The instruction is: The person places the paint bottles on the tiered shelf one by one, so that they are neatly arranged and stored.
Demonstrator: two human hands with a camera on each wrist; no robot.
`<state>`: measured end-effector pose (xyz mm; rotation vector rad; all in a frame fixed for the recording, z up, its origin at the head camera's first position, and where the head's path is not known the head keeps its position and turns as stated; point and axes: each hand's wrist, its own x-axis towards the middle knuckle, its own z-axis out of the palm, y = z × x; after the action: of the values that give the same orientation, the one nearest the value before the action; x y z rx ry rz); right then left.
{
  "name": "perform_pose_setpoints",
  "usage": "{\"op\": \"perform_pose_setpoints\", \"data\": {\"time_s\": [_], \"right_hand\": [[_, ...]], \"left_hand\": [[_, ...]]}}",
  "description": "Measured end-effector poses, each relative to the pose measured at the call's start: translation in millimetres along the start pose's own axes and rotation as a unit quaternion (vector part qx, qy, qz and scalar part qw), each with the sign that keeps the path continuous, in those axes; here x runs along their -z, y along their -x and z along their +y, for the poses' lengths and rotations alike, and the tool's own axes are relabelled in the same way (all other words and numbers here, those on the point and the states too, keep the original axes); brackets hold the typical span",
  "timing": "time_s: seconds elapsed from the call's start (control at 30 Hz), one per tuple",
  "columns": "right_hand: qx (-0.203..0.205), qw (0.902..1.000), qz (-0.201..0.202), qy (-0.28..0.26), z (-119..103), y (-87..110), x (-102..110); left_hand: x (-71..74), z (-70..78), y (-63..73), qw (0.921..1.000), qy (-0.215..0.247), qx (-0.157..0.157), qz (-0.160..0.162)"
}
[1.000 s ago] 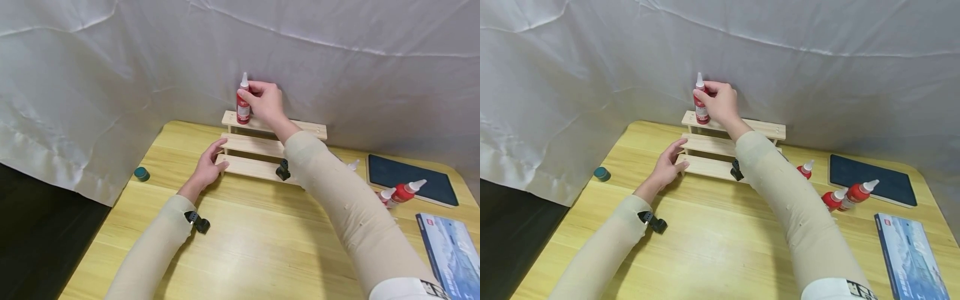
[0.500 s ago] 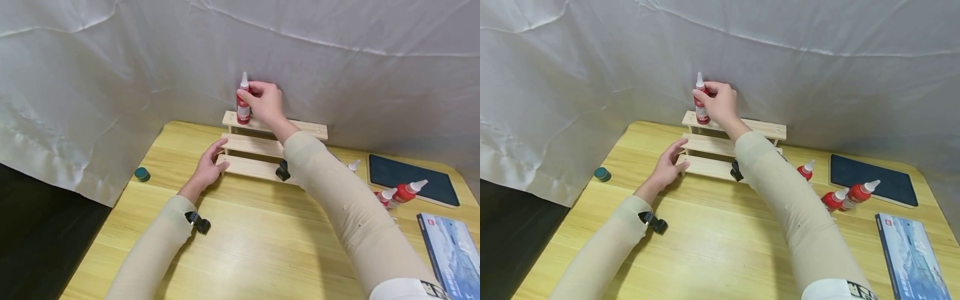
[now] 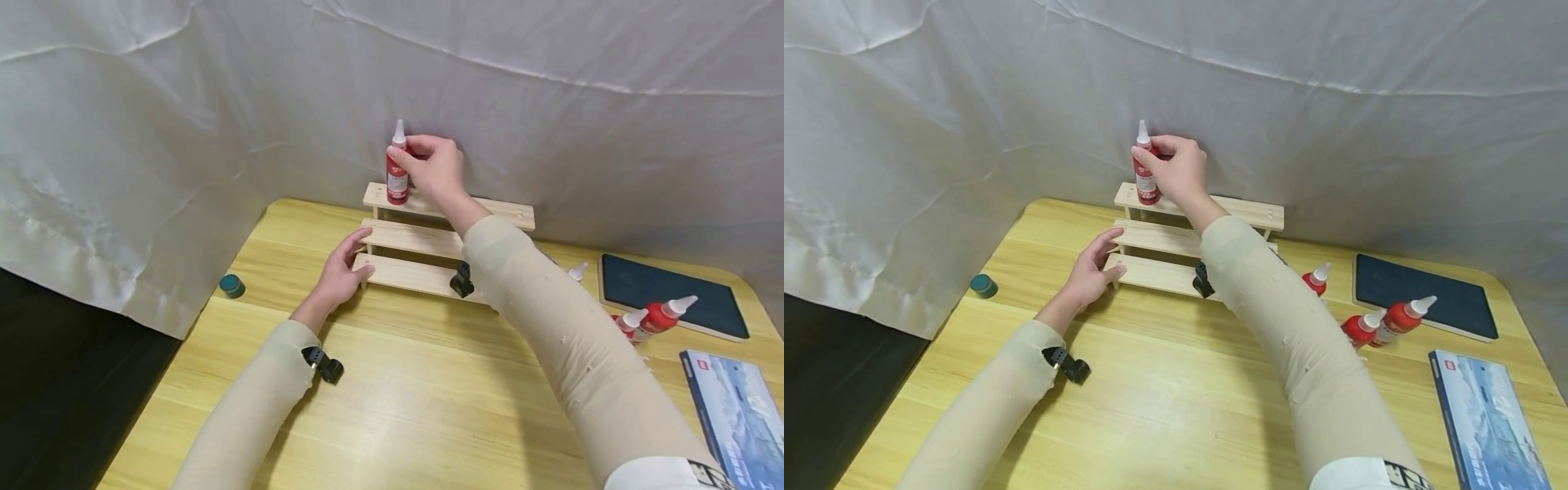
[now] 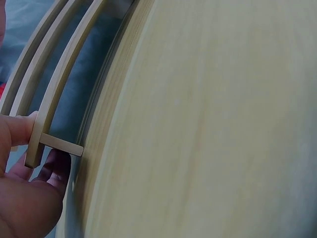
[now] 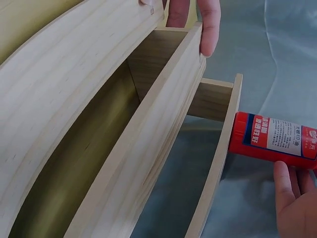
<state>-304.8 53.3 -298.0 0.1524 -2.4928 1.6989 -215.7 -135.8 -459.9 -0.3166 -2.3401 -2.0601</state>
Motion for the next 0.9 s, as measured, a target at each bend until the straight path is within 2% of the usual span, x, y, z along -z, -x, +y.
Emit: {"op": "perform_pose_setpoints", "data": {"time_s": [0.33,0.5,0.73,0.9], "right_hand": [[0.019,0.9996,0.021,-0.007,-4,5.6,8],[0.013,0.9996,0.024,0.001,-11,17.6,17],[0.039,0.9988,0.03,-0.005,-25,33.8,30],[0.04,0.9986,0.033,-0.01,-34,43.4,36]], "left_hand": [[-0.2,2.1,-0.4,0.9999,-0.01,0.006,0.0],[0.0,0.1,-0.3,0.9999,-0.014,0.008,-0.004],[3.9,1.2,-1.6,0.9999,-0.015,0.001,0.002],[6.8,0.8,-0.6,0.9998,-0.02,0.009,-0.001]]}}
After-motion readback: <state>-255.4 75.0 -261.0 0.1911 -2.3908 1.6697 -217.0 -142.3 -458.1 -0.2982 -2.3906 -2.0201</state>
